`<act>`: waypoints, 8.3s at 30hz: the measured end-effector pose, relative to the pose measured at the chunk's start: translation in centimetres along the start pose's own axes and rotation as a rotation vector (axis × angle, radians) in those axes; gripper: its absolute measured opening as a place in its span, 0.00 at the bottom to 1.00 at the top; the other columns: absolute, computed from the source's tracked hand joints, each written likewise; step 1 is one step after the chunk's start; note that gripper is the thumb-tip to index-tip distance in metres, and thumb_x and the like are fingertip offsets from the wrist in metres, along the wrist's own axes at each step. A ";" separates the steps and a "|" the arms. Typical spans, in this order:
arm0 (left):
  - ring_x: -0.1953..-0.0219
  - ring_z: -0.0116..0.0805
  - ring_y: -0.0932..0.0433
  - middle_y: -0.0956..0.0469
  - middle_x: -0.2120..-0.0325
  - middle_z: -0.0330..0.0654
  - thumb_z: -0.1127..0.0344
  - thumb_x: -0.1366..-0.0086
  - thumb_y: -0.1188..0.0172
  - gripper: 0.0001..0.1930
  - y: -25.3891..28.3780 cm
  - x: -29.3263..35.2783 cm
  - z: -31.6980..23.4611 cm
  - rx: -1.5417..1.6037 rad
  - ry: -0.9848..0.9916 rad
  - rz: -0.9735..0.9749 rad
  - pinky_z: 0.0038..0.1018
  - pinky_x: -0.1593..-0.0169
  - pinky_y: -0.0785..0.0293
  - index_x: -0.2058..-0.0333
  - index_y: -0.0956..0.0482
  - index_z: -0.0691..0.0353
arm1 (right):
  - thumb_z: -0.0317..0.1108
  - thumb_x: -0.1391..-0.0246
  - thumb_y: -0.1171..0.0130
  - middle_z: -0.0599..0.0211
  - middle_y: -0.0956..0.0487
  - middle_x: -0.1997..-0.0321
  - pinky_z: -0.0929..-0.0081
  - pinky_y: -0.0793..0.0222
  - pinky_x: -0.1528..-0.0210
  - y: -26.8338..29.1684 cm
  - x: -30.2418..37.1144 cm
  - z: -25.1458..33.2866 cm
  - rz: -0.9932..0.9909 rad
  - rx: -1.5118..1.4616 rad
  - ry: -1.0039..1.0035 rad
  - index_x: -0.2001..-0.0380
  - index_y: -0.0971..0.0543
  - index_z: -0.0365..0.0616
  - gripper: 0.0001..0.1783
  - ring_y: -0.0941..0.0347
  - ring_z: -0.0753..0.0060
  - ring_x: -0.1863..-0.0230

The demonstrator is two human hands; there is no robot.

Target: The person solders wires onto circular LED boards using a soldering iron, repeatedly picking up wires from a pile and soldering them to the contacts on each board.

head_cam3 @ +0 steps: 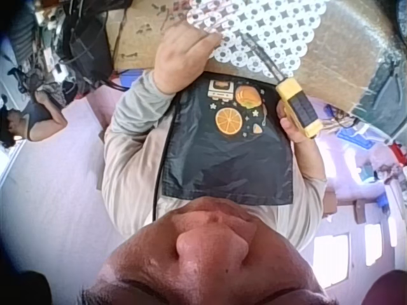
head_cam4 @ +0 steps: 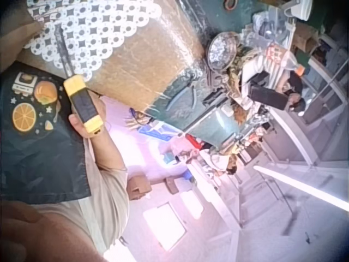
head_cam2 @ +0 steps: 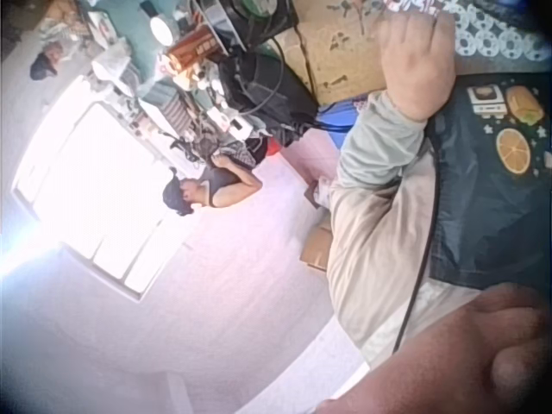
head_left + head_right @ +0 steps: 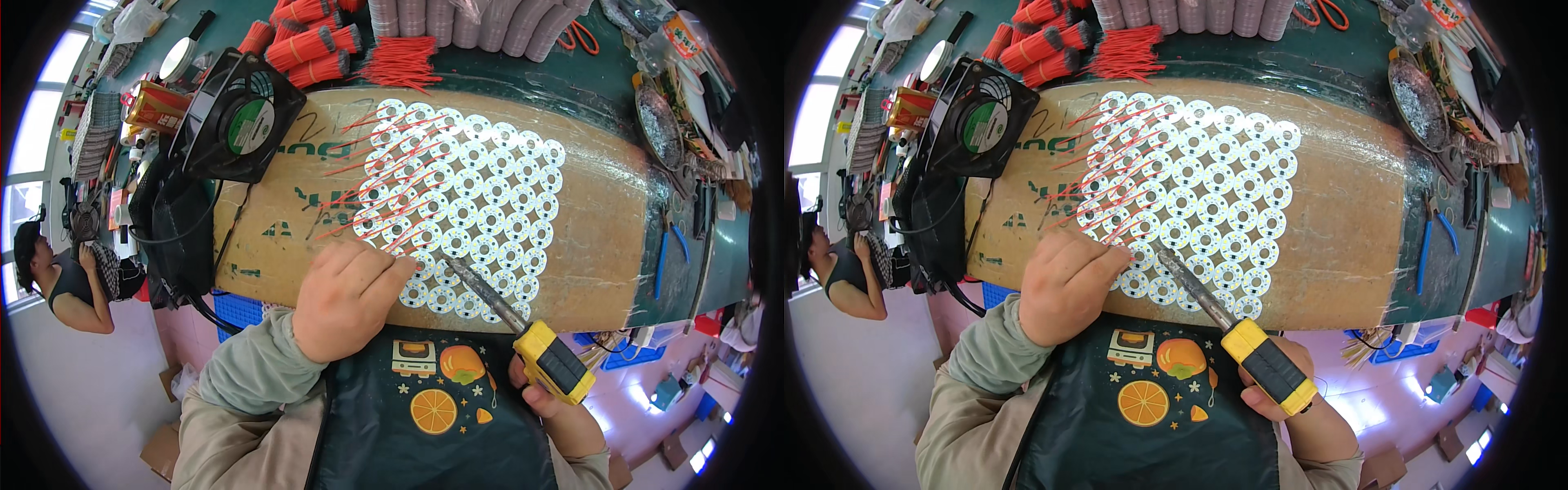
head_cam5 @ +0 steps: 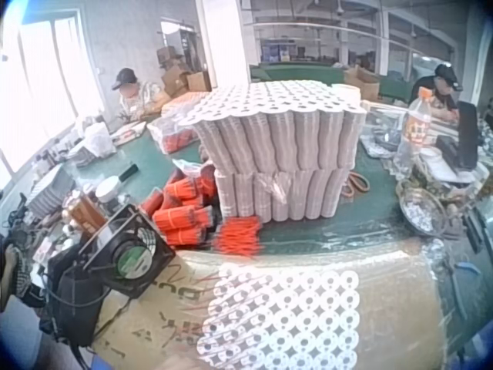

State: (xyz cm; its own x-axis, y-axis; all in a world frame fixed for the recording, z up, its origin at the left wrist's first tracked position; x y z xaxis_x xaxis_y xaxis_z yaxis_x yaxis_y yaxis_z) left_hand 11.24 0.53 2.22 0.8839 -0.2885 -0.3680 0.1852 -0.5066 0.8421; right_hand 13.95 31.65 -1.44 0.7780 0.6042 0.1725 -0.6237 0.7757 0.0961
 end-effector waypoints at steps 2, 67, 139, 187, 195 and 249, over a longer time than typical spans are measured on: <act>0.68 0.38 0.24 0.22 0.70 0.39 0.75 0.53 0.34 0.16 0.0 0.2 -0.1 -0.016 -0.001 0.005 0.32 0.63 0.29 0.62 0.16 0.61 | 0.54 0.44 0.37 0.69 0.28 0.79 0.66 0.37 0.78 -0.1 -0.2 0.1 0.012 0.045 0.015 0.80 0.27 0.51 0.21 0.30 0.59 0.79; 0.66 0.37 0.25 0.26 0.70 0.38 0.73 0.48 0.38 0.13 -0.6 -0.3 -0.5 -0.089 -0.017 0.062 0.32 0.62 0.30 0.61 0.18 0.60 | 0.49 0.43 0.36 0.68 0.29 0.79 0.69 0.37 0.75 -0.7 -0.7 0.3 -0.017 -0.067 0.054 0.80 0.29 0.48 0.21 0.32 0.61 0.78; 0.65 0.38 0.23 0.24 0.69 0.38 0.76 0.52 0.37 0.16 -0.8 0.4 -1.6 -0.023 0.006 0.063 0.34 0.58 0.28 0.61 0.17 0.64 | 0.55 0.43 0.43 0.68 0.30 0.81 0.63 0.37 0.80 -0.6 0.6 -0.6 0.051 0.127 0.000 0.83 0.29 0.53 0.22 0.29 0.56 0.80; 0.65 0.38 0.23 0.24 0.69 0.39 0.80 0.57 0.34 0.19 -0.2 2.6 -2.1 0.036 0.072 0.030 0.31 0.60 0.27 0.62 0.17 0.65 | 0.59 0.49 0.39 0.64 0.20 0.72 0.65 0.26 0.71 -0.7 0.3 0.7 0.154 0.086 -0.072 0.62 0.17 0.48 0.26 0.21 0.54 0.73; 0.65 0.38 0.23 0.25 0.69 0.39 0.80 0.57 0.35 0.18 -0.2 2.5 -2.1 0.036 0.074 0.045 0.32 0.59 0.27 0.62 0.17 0.66 | 0.61 0.49 0.39 0.64 0.20 0.71 0.65 0.27 0.72 -0.8 0.7 0.7 0.102 0.214 -0.018 0.61 0.17 0.49 0.27 0.21 0.54 0.73; 0.60 0.43 0.22 0.24 0.64 0.42 0.78 0.57 0.31 0.17 -0.6 2.7 -2.7 0.062 0.111 -0.040 0.36 0.57 0.27 0.65 0.19 0.63 | 0.51 0.54 0.30 0.64 0.18 0.73 0.69 0.25 0.71 -0.1 0.8 0.8 0.121 0.084 0.034 0.63 0.17 0.43 0.24 0.19 0.57 0.75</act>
State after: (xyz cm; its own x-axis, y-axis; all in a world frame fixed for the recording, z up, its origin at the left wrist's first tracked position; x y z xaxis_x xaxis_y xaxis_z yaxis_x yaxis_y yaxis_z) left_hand 14.67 2.29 1.81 0.9192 -0.1768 -0.3517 0.1972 -0.5664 0.8002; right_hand 14.60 31.92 -0.52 0.6982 0.6991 0.1544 -0.7159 0.6799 0.1588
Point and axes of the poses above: each hand's wrist, its own x-axis away from the middle knuckle, its own y-axis out of the back of the hand, z = x × y, the point moved 3 cm from there along -x, towards the middle knuckle
